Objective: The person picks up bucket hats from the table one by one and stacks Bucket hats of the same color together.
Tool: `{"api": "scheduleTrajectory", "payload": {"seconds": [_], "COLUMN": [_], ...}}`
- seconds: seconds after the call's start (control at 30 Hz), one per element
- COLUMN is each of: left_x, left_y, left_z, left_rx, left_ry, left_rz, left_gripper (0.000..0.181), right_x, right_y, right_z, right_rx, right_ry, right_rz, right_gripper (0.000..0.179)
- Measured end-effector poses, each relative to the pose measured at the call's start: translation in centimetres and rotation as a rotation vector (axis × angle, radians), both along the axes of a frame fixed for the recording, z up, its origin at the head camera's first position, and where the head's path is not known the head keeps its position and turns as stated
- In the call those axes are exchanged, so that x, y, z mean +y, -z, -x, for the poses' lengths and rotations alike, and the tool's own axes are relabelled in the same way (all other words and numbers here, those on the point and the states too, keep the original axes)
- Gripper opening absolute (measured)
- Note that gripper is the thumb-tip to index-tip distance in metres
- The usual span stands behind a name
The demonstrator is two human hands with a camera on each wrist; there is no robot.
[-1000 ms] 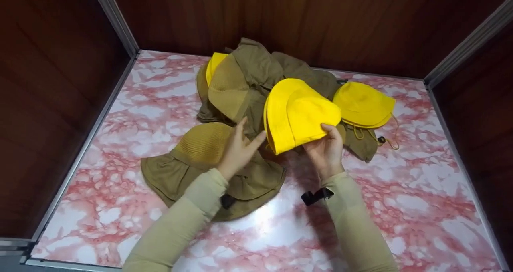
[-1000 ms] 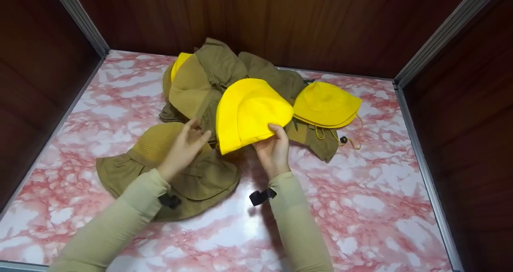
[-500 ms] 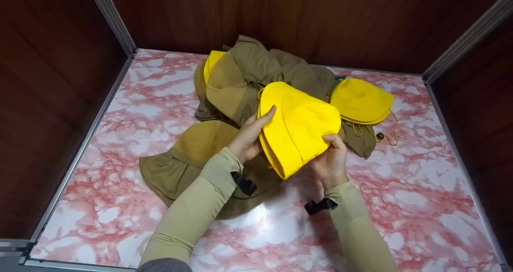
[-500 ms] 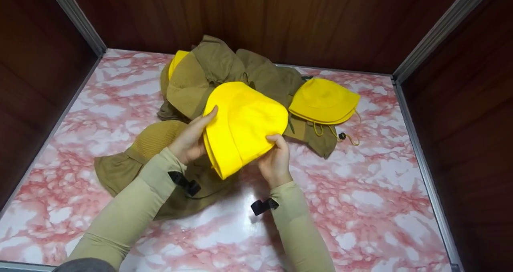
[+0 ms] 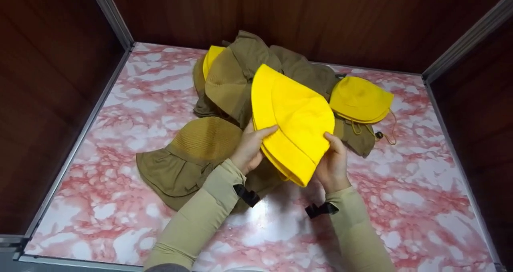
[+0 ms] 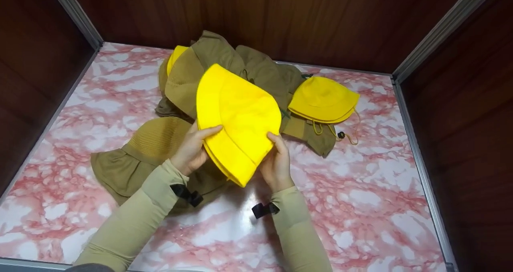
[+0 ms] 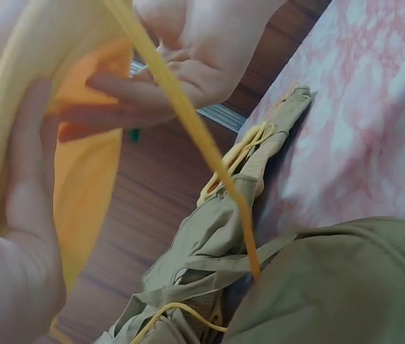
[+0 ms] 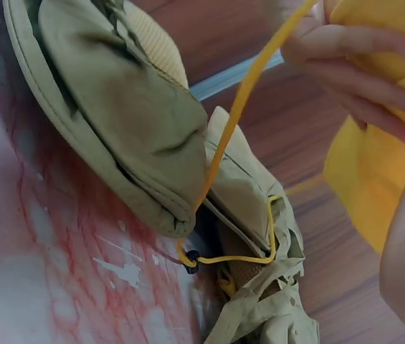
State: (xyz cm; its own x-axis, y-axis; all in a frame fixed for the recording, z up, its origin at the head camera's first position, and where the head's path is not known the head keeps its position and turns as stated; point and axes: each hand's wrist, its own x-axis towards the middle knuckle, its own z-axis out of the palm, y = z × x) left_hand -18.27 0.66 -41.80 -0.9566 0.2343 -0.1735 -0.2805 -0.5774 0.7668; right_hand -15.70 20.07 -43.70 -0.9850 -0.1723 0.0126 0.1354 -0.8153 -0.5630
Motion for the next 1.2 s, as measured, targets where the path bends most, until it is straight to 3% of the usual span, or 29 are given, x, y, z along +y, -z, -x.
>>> {"api": "scheduleTrajectory", "payload": {"seconds": [0.17,0.4,0.53,0.63,0.77,0.93,1.2], "left_x": [0.3,0.7,1.6,2.2,2.4,1.8,-0.3], "left_y": [0.3,0.8,1.0,1.2,1.3,0.9,0.8], "left_z": [-0.4,-1.3,-1.9,-2.4,-2.6,-2.6,-2.5], "left_rx": [0.014,0.055,0.081,0.079,0.083,0.073,0.014], "left_ry": [-0.07,-0.133,-0.179,-0.196,-0.194,-0.148,-0.075], "left_rz": [-0.061,-0.165,-0.245,-0.276,-0.277,-0.26,-0.172], "left_gripper": [0.071,0.081,0.078,0.071,0.063,0.042,0.029], "right_x": [0.3,-0.3,-1.3,-2.1,-2.4,-1.8,0.4], "right_y": [0.3,1.2,1.5,1.6,1.5,1.2,1.0], "right_z": [-0.5,-1.7,-2.6,-3.0,-3.2,-3.1,-2.9], "right_rx": [-0.046,-0.176,-0.216,-0.197,-0.179,-0.166,-0.143], "right_ry": [-0.018,0.088,0.132,0.161,0.22,0.249,0.252], "right_rz": [-0.023,-0.111,-0.099,-0.097,-0.12,-0.095,-0.197], "right_gripper": [0.039,0.035,0.034,0.034,0.039,0.042,0.026]}}
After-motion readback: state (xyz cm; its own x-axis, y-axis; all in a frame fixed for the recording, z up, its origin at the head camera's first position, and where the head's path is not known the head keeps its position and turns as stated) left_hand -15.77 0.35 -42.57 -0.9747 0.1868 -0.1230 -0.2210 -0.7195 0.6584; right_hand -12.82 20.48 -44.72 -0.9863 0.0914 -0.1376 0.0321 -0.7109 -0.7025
